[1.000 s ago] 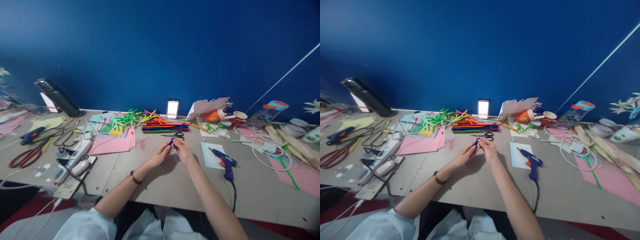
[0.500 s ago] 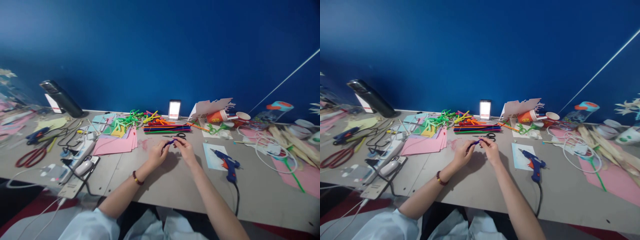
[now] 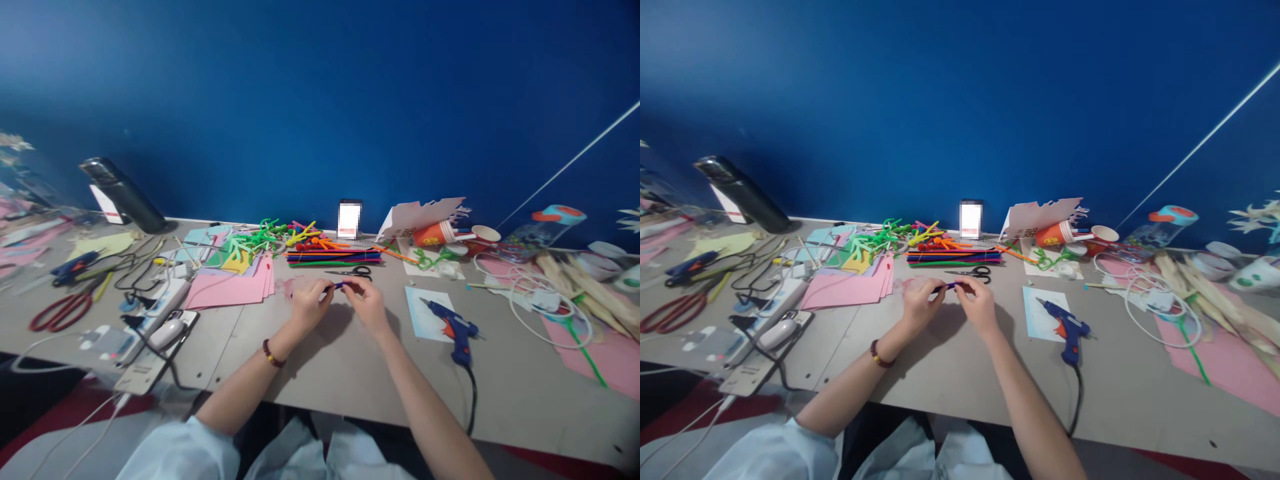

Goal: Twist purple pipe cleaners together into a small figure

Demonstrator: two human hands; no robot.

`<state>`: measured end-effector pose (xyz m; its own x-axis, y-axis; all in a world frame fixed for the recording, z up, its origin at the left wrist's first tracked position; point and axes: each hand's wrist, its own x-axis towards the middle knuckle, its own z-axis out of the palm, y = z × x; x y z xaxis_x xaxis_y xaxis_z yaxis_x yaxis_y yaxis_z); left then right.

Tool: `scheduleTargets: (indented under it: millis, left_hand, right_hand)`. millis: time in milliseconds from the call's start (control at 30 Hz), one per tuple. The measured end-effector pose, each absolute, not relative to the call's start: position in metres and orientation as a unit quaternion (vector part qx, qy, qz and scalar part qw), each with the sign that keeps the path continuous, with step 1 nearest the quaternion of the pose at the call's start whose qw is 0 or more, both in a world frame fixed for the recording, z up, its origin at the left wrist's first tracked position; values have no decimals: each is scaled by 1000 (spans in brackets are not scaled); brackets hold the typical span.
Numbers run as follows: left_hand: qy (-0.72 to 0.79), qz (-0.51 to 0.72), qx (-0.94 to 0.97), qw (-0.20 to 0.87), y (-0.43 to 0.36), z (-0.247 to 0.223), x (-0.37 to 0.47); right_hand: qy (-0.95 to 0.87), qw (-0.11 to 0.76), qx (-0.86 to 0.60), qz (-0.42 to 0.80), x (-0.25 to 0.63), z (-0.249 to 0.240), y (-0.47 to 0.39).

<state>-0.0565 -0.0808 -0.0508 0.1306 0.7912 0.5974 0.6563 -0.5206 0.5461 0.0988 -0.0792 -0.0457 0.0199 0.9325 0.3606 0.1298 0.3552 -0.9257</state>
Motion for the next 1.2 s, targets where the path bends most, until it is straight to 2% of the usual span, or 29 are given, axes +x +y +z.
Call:
scheduleTargets:
  millis: [133,233,500,800,1200]
  left_hand:
    - [486,397,776,55,-82,-49,-58]
    - [478,372,794,52,-84,-45,-59]
    - [486,350,800,41,-83,-44,-59]
    - [487,390,773,117,-85,-43,-55]
    - [489,386,780,63,-86,-46,-56]
  right_hand:
    - [-671,552,-446,218,100,-46,-80]
    - [-688,545,-442,185,100,-46,-81]
    - [-674,554,-438,219,97,-42,-83]
    - [-645,570,-457,226,99,-38,-83]
    - [-633,569,-431,299,96,-38,-82]
